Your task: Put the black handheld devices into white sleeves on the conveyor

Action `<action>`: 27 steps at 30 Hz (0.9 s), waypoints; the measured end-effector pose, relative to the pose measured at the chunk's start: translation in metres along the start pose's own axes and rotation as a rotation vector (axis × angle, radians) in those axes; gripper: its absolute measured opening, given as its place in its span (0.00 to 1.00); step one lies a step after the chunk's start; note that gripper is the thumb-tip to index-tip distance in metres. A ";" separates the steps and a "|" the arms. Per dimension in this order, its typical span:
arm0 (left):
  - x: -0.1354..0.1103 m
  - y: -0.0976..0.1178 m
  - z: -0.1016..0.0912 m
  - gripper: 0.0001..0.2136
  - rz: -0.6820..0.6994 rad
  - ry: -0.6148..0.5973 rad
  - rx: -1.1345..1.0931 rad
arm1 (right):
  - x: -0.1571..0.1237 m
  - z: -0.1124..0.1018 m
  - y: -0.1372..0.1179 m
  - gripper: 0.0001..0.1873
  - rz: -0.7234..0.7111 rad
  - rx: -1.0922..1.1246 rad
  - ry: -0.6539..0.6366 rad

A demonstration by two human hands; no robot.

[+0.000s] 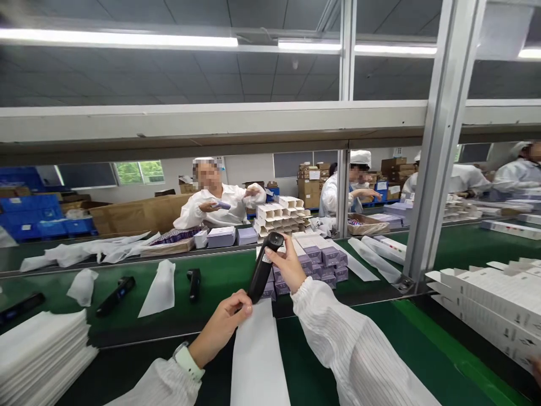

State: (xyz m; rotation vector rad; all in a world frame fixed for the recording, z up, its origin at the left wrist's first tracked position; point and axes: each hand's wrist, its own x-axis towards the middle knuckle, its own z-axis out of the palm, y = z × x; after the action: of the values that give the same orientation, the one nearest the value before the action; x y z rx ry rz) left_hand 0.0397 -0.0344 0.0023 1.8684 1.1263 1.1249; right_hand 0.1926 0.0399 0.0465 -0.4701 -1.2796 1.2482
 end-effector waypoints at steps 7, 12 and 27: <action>0.013 0.022 -0.009 0.14 0.026 0.157 -0.141 | -0.007 0.003 0.009 0.14 0.146 -0.070 -0.330; 0.020 0.048 -0.025 0.12 0.122 0.268 -0.185 | -0.022 0.004 0.006 0.23 0.325 0.125 -0.575; 0.001 -0.045 -0.013 0.10 -0.168 0.486 0.001 | 0.054 -0.010 0.079 0.21 0.201 -0.422 -0.039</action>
State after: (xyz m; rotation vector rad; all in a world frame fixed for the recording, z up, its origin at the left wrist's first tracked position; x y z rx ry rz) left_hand 0.0130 -0.0144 -0.0308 1.5018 1.5148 1.5221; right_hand 0.1576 0.1173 0.0009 -0.8984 -1.5651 1.1538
